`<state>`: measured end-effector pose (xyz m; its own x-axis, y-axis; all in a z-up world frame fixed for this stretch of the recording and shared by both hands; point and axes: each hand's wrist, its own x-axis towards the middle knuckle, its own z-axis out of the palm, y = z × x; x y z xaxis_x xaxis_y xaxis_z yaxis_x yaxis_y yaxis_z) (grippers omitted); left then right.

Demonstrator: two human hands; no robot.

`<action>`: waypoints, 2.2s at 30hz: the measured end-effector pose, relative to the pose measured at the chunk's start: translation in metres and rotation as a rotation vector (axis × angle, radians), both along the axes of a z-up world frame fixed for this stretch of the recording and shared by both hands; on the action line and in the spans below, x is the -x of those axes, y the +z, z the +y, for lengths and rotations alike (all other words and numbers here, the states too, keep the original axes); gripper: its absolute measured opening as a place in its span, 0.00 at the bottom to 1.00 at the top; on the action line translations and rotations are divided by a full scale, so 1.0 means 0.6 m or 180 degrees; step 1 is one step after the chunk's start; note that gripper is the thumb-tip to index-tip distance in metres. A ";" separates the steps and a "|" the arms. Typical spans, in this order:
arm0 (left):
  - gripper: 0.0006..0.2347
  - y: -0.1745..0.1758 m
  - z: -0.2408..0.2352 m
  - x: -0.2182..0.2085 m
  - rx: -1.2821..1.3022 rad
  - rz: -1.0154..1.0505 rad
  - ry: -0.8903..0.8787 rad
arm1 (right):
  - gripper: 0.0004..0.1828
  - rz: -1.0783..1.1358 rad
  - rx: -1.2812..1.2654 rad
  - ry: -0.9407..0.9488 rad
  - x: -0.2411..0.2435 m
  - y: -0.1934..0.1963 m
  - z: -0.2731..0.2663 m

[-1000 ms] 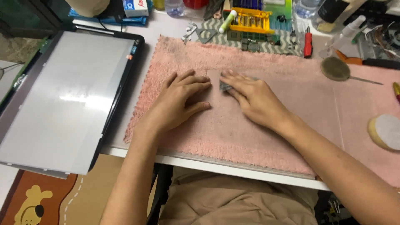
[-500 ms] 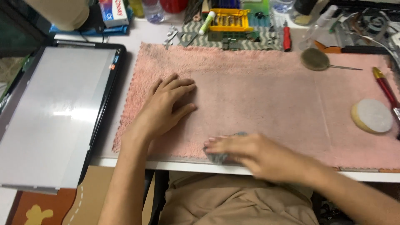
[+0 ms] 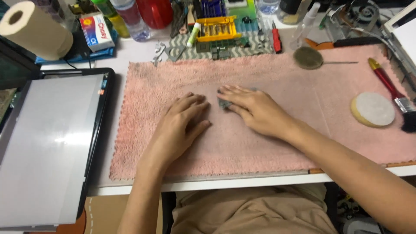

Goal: The person cleans a rectangular screen panel placed on a pink towel. They use a dark abrasive pad, a white circular pad, and a red-handled brush to wipe the surface. The person lifts the panel to inspect it and continues wiping with different tools.

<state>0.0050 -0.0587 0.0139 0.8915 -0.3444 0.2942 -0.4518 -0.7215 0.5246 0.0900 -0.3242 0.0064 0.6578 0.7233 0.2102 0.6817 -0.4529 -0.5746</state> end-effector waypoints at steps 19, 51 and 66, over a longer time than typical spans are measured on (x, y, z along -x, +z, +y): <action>0.10 0.017 -0.070 0.016 -0.0014 -0.0114 0.0025 | 0.36 -0.0200 0.0055 -0.0002 0.012 0.052 -0.099; 0.12 -0.037 -0.130 0.023 0.0173 0.0084 -0.0061 | 0.35 -0.0312 0.0452 -0.0827 -0.044 0.006 -0.216; 0.17 -0.037 -0.128 0.018 0.0306 -0.0089 0.0098 | 0.26 0.0973 -0.0060 -0.0078 0.206 0.061 -0.284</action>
